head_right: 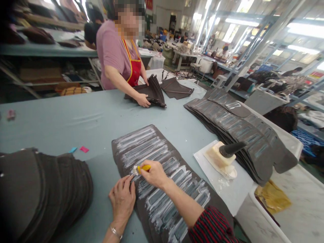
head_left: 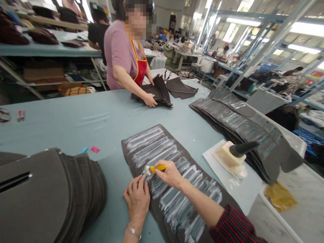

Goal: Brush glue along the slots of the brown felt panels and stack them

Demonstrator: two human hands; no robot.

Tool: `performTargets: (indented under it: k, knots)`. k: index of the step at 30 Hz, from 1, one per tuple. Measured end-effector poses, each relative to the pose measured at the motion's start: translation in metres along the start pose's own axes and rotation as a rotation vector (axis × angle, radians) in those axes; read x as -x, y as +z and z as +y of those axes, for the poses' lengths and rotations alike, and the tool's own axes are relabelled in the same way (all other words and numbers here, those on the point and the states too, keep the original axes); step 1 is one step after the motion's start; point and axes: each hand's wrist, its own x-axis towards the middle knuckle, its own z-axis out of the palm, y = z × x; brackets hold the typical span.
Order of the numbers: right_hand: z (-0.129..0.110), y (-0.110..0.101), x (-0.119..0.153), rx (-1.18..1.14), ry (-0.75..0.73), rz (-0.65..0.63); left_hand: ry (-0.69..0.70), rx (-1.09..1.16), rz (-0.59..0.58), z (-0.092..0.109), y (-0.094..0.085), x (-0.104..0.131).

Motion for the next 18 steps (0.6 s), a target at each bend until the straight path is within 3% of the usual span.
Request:
performTargets:
  k: [2,6,9,12,14,18]
  knots:
    - [0.010,-0.010,0.003,0.053,0.052,0.075,-0.001,0.001,0.003,0.000,0.000,0.000]
    - [0.039,-0.078,0.009,0.220,0.215,0.407,-0.031,0.061,0.004,-0.009,0.002,-0.003]
    - [0.038,-0.108,0.027,0.210,0.251,0.443,-0.062,0.156,0.016,-0.015,0.004,0.003]
    - [0.030,-0.106,0.048,0.118,0.209,0.232,-0.001,0.171,0.011,-0.010,0.001,0.023]
    - [0.031,-0.100,0.057,0.095,0.220,0.163,0.067,0.128,-0.050,0.000,-0.005,0.037]
    - [0.041,-0.095,0.062,0.174,0.299,0.365,0.085,0.071,-0.116,0.016,-0.016,0.051]
